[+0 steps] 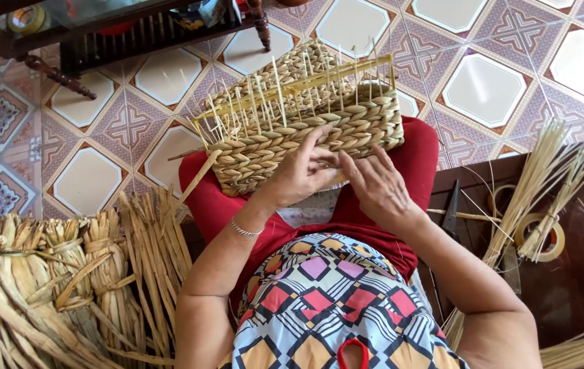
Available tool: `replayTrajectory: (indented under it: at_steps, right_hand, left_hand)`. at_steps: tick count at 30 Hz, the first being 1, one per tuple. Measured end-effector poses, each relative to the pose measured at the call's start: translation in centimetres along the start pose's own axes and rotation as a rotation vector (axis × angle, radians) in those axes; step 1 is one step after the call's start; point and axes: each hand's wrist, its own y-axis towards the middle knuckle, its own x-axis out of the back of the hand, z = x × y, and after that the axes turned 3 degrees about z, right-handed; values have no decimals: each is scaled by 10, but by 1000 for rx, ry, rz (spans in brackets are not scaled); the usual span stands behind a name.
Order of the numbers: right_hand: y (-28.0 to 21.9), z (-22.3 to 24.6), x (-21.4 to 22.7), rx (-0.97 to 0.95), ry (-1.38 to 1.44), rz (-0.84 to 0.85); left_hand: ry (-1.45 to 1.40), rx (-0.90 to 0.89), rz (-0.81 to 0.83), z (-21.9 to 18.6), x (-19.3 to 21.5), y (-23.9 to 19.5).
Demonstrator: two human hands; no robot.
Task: The person weaves a basket by hand, threading and wrapping dried plant fibers through a frame. They periodically pick up new fibers from a pile and use shears to trim the ends.
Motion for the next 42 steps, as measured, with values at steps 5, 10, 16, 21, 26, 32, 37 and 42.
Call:
replayTrajectory:
  at_steps: [5, 10, 16, 21, 26, 32, 37, 42]
  right_hand:
    - [-4, -18, -8, -93, 206, -15]
    - [6, 2, 2, -85, 454, -26]
    - [11, 18, -3, -108, 703, 62]
    - [16, 24, 6, -114, 595, -92]
    - [14, 3, -19, -100, 426, -243]
    - [23, 23, -17, -74, 350, -224]
    - [21, 31, -4, -46, 549, -99]
    - [-3, 12, -28, -212, 1004, 134]
  left_hand:
    - [434, 174, 23, -13, 25, -33]
    - [820, -134, -203, 1, 28, -56]
    - [1134, -402, -363, -26, 38, -53]
    - [1219, -479, -389, 31, 39, -49]
    - [829, -54, 8, 19, 16, -60]
    - [242, 67, -25, 0, 24, -55]
    - [465, -232, -262, -15, 43, -56]
    - [1137, -581, -310, -26, 51, -58]
